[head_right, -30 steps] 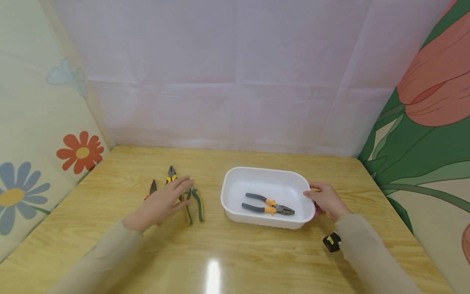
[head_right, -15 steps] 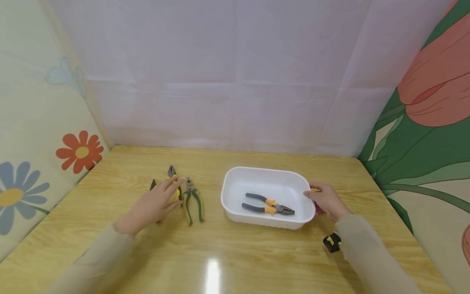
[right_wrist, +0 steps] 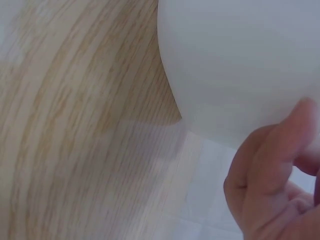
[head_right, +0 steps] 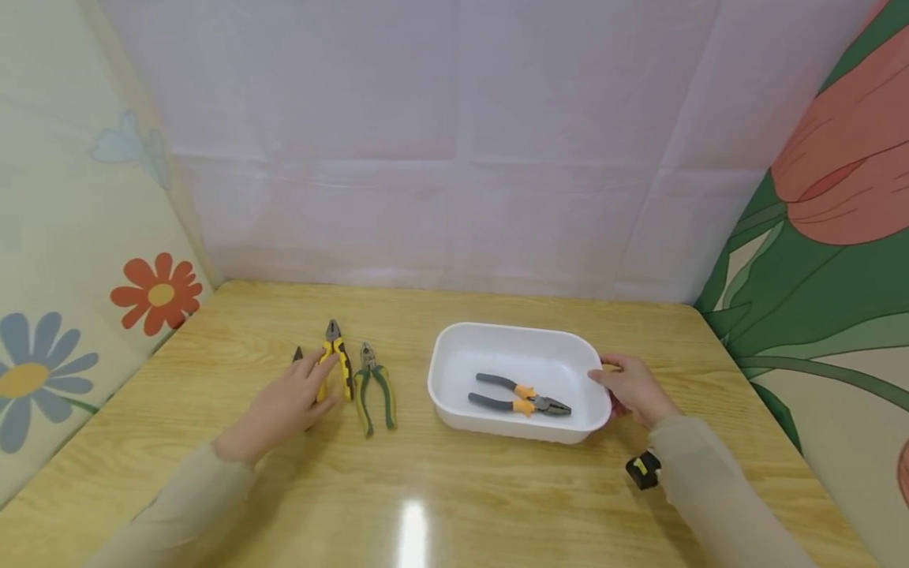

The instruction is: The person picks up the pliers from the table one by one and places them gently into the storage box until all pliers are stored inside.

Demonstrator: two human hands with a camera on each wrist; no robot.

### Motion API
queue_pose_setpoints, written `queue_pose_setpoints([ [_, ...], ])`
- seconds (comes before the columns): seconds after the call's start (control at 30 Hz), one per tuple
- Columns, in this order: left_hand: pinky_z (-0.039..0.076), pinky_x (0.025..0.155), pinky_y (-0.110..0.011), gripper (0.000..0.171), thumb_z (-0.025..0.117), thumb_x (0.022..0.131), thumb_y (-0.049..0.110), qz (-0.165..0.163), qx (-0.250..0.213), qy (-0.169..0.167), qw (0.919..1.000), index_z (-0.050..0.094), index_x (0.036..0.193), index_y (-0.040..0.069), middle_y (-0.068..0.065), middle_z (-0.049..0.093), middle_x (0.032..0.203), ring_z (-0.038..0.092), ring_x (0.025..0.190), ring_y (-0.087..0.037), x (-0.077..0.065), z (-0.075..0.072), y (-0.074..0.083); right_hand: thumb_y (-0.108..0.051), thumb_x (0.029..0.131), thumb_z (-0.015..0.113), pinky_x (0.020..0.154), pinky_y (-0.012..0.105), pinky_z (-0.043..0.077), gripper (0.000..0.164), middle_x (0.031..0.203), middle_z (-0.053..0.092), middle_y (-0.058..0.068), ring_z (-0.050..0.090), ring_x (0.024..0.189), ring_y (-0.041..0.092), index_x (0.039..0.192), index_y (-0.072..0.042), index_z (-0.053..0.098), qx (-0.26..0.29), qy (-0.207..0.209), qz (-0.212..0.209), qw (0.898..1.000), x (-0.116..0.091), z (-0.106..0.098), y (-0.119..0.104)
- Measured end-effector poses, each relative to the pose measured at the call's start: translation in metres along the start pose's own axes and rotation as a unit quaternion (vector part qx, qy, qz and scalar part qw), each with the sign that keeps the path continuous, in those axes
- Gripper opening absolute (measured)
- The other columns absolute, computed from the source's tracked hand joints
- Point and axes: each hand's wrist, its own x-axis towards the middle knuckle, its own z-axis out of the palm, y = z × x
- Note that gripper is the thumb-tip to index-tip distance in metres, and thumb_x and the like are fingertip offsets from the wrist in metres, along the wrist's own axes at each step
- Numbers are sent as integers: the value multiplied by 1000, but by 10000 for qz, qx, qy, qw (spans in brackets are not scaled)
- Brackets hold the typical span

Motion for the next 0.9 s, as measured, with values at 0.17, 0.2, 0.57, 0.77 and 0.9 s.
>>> queue_pose_setpoints([
  [0.17,53,82,-53,64,72,88,28,-272,-31,-208,9994,46,136,-7,-35,47,128,50,114,-51,-4,1,-2,-14,103,45,59,35,55,57,93,61,12,59,67,16,144,17,22,-10,4,-16,10000,0,0,1],
  [0.2,52,82,-54,65,72,88,28,-311,-53,-246,9992,46,136,-6,-35,47,129,50,114,-52,-5,1,-3,-14,103,45,59,35,55,57,93,61,12,59,67,16,144,17,22,-16,6,-17,10000,0,0,1],
  [0.57,48,83,-62,91,71,85,47,-1234,-449,-1232,9837,31,147,-7,-40,27,144,36,123,-61,-11,0,-7,-15,103,44,60,34,55,57,96,61,16,59,68,16,144,18,21,-80,-17,-23,10000,0,0,1],
  [0.77,47,82,-64,96,71,83,51,-1550,-620,-1437,9754,29,147,-8,-44,23,144,36,120,-64,-11,0,-8,-15,104,43,60,34,55,57,98,60,17,59,69,16,144,18,19,-29,-22,-16,10000,1,0,2],
  [0.9,46,83,-65,101,73,80,53,-1854,-847,-1544,9667,28,148,-6,-46,20,143,37,118,-66,-12,0,-8,-15,103,43,60,34,55,57,98,59,18,59,69,16,144,18,19,-62,4,-25,10000,1,0,2],
])
